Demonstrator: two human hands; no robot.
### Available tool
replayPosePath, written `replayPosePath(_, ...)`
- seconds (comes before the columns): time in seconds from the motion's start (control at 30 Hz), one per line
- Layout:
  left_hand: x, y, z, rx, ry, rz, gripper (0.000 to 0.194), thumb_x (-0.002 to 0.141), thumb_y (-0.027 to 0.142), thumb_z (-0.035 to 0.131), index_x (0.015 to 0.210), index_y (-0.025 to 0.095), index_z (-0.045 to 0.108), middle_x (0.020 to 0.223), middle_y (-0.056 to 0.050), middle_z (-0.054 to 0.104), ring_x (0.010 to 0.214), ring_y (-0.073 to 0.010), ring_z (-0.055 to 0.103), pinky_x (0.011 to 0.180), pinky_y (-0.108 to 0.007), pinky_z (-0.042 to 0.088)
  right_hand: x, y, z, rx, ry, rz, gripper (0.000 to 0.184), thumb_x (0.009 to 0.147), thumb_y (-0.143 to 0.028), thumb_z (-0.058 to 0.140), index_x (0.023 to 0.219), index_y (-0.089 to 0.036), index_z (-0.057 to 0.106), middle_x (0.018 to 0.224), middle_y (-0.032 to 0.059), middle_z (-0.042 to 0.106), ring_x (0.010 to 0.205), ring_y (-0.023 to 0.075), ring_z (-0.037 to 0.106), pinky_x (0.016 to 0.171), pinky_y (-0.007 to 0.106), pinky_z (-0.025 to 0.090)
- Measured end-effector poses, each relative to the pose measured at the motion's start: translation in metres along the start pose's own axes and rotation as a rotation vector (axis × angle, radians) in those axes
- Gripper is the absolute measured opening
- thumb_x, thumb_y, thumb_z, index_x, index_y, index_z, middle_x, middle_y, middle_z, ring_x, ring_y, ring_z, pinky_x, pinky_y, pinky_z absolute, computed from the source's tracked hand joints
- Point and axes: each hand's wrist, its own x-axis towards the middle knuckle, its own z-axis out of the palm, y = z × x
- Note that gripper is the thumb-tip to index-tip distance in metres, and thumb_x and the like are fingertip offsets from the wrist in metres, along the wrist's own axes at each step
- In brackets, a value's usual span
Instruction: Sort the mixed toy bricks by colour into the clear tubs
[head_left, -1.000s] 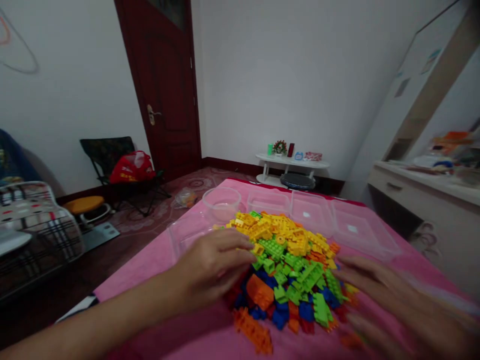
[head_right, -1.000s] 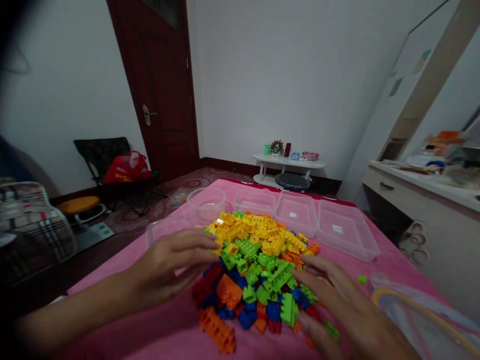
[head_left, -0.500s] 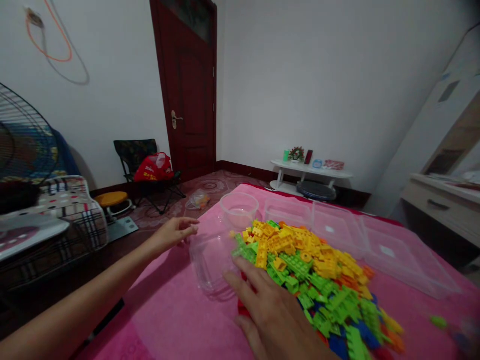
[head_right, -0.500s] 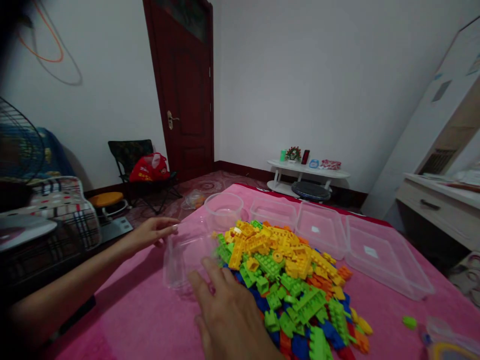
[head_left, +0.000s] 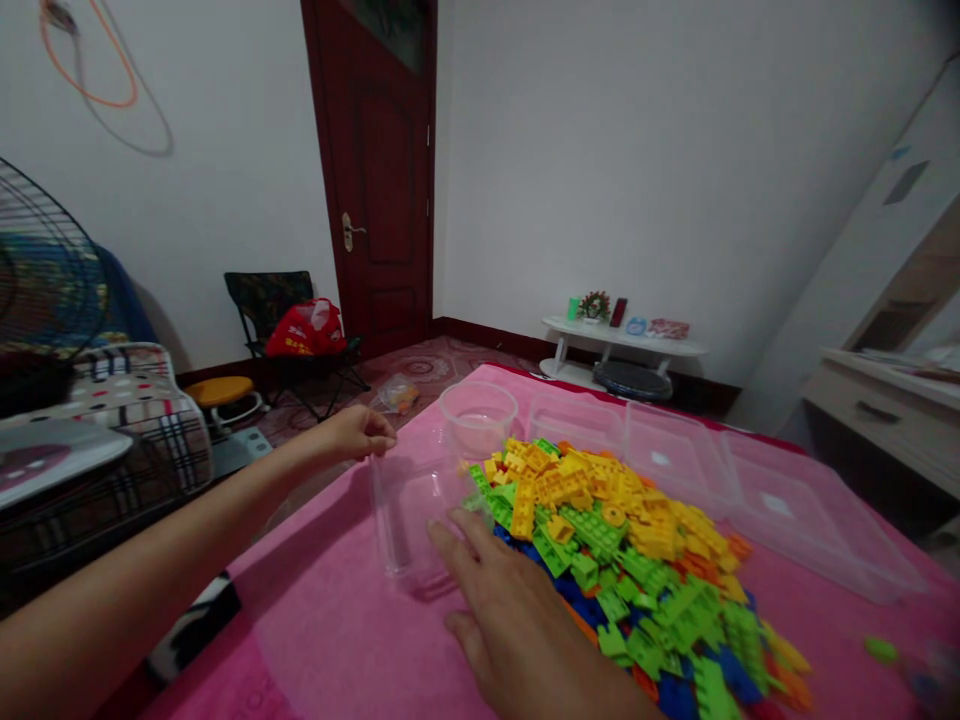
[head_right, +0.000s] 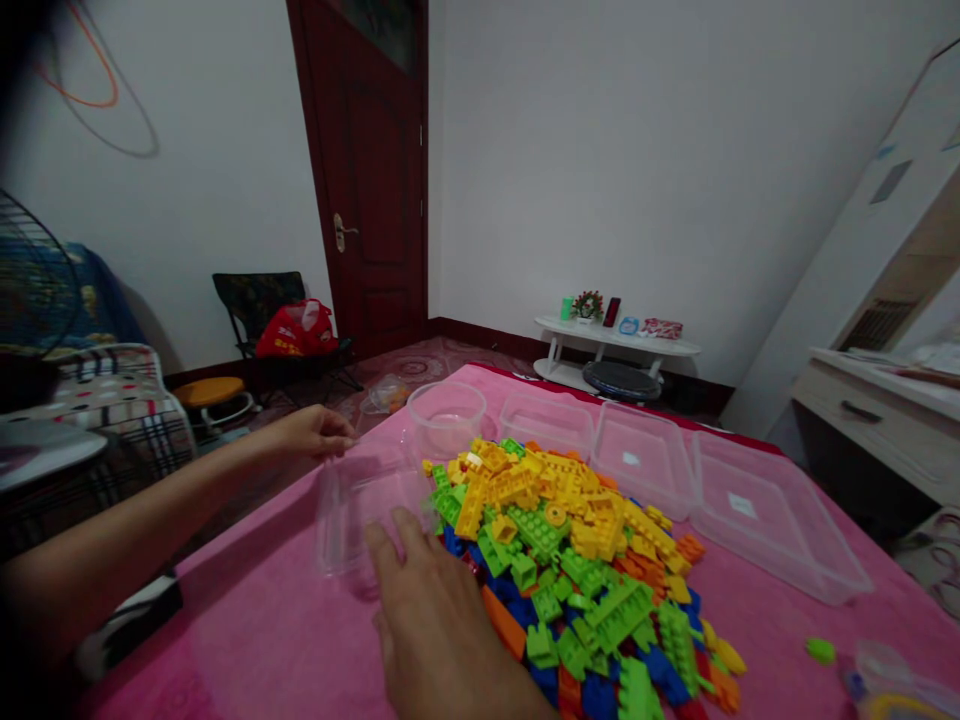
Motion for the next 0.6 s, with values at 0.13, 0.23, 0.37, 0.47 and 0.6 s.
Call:
replayPosePath(0.13, 0.013, 0.002, 0.006, 0.074, 0.079, -0.001, 0.026, 0.062, 0.041, 0.063, 0.062, 0.015, 0.059, 0.055, 0.000, 0.056, 0.049, -0.0119, 0.050, 0.047, -0.022, 0.039, 0.008, 0.002, 0.009, -0.089, 0.019, -0.018, 0.065, 0.076, -0.006, 0.050, 0.140, -0.018, 0.038, 0.146, 0.0099, 0.038, 0.120, 0.0283, 0.051, 0.092, 0.041, 0.050)
replayPosePath(0.23, 0.012, 0.003, 0.011, -0.070, 0.053, -0.065, 0.033, 0.058, 0.046, 0.068, 0.063, 0.015, 0.057, 0.053, 0.002, 0.052, 0.047, -0.0107, 0.047, 0.046, -0.023, 0.040, 0.009, 0.005, 0.016, -0.197, 0.087, -0.038, 0.063, 0.074, -0.002, 0.050, 0.135, -0.019, 0.043, 0.141, 0.0109, 0.044, 0.109, 0.0263, 0.059, 0.081, 0.036, 0.054)
replayPosePath(0.37, 0.001, 0.010, 0.011, -0.246, 0.058, -0.117, 0.046, 0.053, 0.054, 0.073, 0.070, 0.013, 0.062, 0.054, 0.003, 0.051, 0.048, -0.0094, 0.046, 0.048, -0.022, 0.039, 0.010, 0.008, 0.022, -0.332, 0.235, -0.078, 0.038, 0.075, 0.002, 0.051, 0.105, -0.019, 0.059, 0.111, 0.0078, 0.063, 0.079, 0.0194, 0.065, 0.058, 0.027, 0.049)
replayPosePath(0.47, -0.008, 0.017, 0.011, -0.374, 0.120, -0.166, 0.053, 0.056, 0.060, 0.072, 0.079, 0.013, 0.067, 0.057, 0.001, 0.053, 0.051, -0.0097, 0.046, 0.050, -0.022, 0.040, 0.009, 0.009, 0.024, -0.297, 0.386, -0.153, 0.015, 0.080, -0.007, 0.055, 0.086, -0.020, 0.059, 0.085, 0.0033, 0.063, 0.069, 0.0174, 0.060, 0.055, 0.027, 0.043)
replayPosePath(0.6, -0.020, 0.023, 0.015, -0.615, 0.118, -0.230, 0.062, 0.061, 0.066, 0.066, 0.093, 0.014, 0.070, 0.072, -0.004, 0.062, 0.057, -0.0104, 0.049, 0.052, -0.022, 0.039, 0.009, 0.013, 0.021, -0.099, 0.571, -0.194, 0.010, 0.087, -0.015, 0.049, 0.088, -0.020, 0.058, 0.082, 0.0027, 0.060, 0.073, 0.0153, 0.059, 0.062, 0.025, 0.043)
